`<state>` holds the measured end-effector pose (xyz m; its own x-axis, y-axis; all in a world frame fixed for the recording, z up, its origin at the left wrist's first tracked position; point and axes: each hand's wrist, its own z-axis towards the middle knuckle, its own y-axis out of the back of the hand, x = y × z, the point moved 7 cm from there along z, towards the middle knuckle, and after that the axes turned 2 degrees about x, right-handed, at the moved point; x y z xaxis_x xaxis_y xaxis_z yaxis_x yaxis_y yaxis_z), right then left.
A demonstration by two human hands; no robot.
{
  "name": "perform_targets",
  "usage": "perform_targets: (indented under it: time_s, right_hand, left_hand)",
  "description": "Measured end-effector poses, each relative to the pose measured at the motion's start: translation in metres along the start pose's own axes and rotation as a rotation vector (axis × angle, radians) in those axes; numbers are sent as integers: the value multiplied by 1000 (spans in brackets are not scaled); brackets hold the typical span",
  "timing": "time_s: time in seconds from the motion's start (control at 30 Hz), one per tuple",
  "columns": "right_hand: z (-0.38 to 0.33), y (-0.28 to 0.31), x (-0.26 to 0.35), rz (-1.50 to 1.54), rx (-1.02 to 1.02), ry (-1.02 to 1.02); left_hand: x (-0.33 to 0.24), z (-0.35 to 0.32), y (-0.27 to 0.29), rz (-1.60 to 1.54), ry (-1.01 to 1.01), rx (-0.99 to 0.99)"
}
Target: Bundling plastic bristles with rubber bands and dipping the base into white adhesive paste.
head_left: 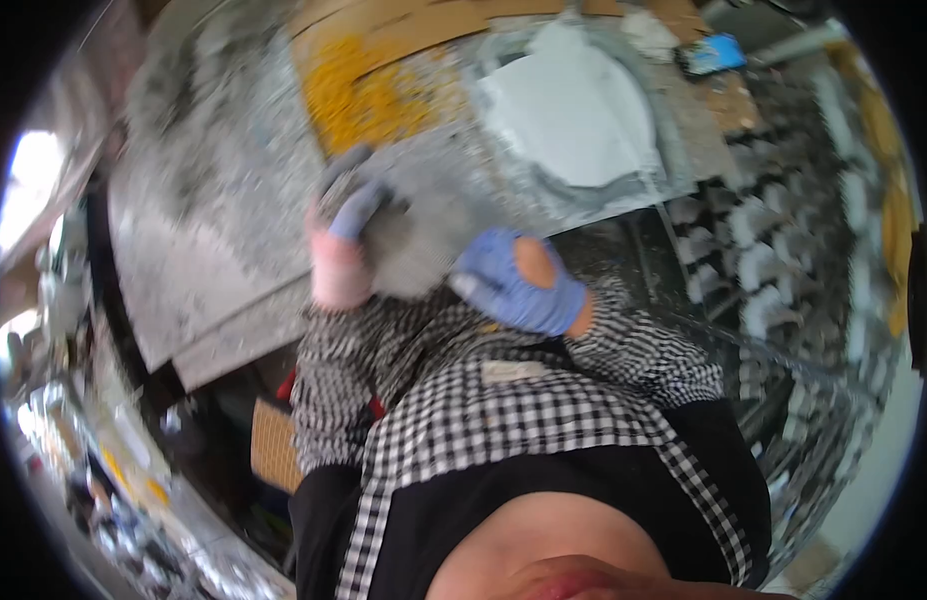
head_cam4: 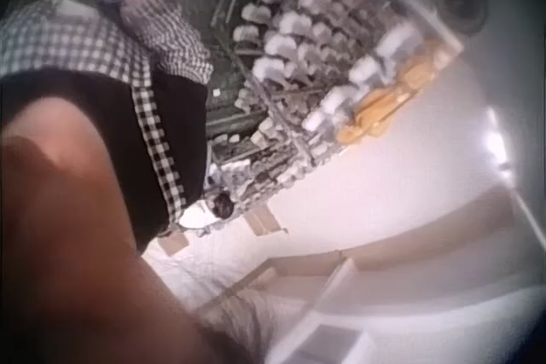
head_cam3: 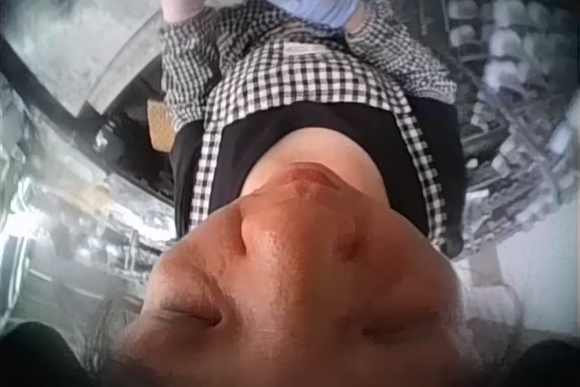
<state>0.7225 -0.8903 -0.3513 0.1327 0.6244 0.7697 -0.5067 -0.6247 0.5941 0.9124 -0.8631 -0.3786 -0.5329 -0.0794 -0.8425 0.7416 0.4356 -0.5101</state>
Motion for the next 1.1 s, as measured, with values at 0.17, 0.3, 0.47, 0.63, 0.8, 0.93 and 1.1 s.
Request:
perform_targets:
  time_s: [0.17, 0.3, 0.47, 0.63, 0.8, 0.93, 1.1]
  right_hand:
    - [-15, 0, -24, 493, 91, -198]
    - [-40, 25, -33, 1200, 267, -365]
    - [-31, 58, -30, 933, 124, -204]
    - [-2, 16, -38, 343, 140, -182]
    - [13, 36, -45, -200, 241, -150]
    - [38, 32, -7, -125, -194, 168]
    - [53, -65, -88, -153, -49, -29]
  left_hand:
    - [-6, -10, 27, -260, -44, -50]
    - [-21, -1, 60, -414, -65, 108]
    - [-21, -18, 40, -190, 33, 11]
    - [-16, -12, -11, -51, 24, 33]
    - [-54, -21, -41, 354, -247, 206]
    - [-50, -33, -76, 765, -707, 356]
    - [28, 15, -34, 479, -339, 156]
